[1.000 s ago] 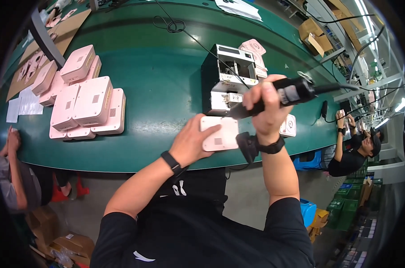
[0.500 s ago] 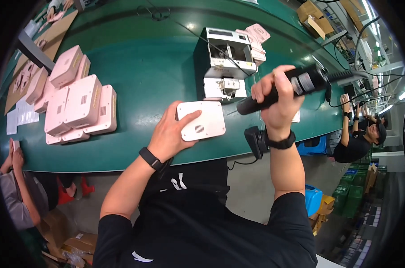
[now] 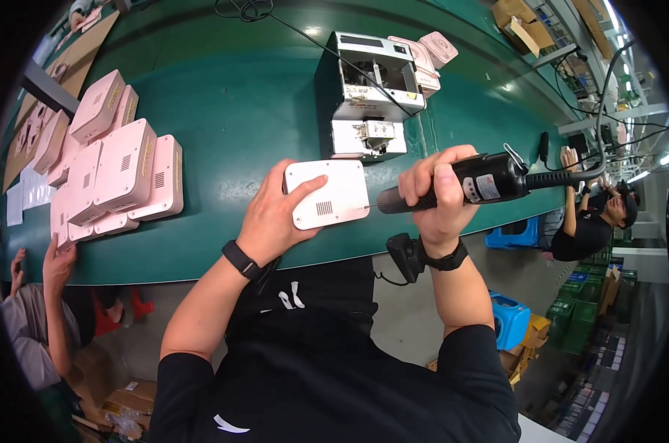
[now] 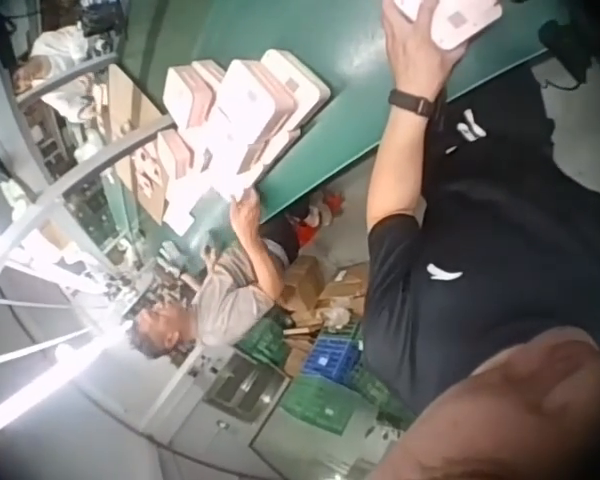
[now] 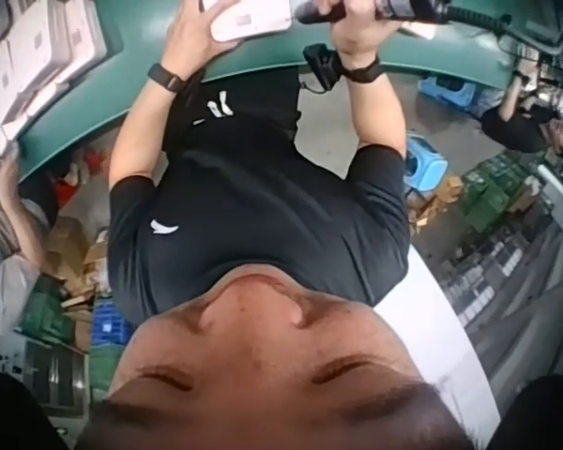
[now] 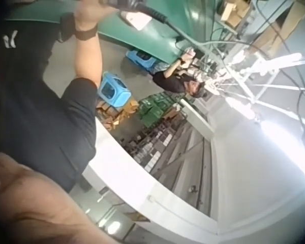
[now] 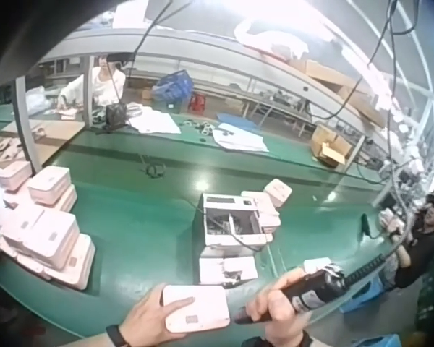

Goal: The person picks up a pink electronic device, uses a power screwdriver to drive screws into the back of it, and sets it aside on a stack before repeating the process.

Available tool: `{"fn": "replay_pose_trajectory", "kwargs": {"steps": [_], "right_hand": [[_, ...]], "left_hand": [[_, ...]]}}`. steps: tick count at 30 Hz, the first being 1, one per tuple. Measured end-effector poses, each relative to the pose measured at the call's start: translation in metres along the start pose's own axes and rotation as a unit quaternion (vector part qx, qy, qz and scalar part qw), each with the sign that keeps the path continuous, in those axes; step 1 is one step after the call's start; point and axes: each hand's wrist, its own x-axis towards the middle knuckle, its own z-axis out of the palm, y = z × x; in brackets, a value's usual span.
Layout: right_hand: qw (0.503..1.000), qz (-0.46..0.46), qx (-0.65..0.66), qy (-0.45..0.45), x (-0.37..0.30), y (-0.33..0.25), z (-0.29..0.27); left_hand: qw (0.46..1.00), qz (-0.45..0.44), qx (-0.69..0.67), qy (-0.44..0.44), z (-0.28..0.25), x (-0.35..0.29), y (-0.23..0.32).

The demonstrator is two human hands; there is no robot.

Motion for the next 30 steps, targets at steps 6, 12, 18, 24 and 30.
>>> {"fn": "replay_pose_trajectory", "kwargs": {"steps": [6, 12, 18, 24, 30], "right_hand": [[1.000, -0.007, -0.002, -0.006, -0.005, 0.001, 0.006], [0.999, -0.010, -0.010, -0.040, 0.024, -0.019, 0.008], [0.994, -0.103, -0.021, 0.023, 0.074, -0.017, 0.010], [1.000, 0.018, 0.007, -0.019, 0.050, -0.021, 0.011], [0.994, 0.019, 0.045, -0.094, -0.001, -0.034, 0.035]], "left_hand": [[1.000, -0.004, -0.004, 0.000, -0.004, -0.003, 0.000], [1.000, -0.012, 0.003, 0.006, -0.006, -0.005, 0.003], [1.000, -0.012, -0.002, -0.005, -0.004, -0.004, 0.003], [1.000, -0.019, -0.001, 0.007, -0.005, -0.007, -0.001], [1.000, -0.007, -0.012, 0.014, -0.005, -0.007, -0.004]]}}
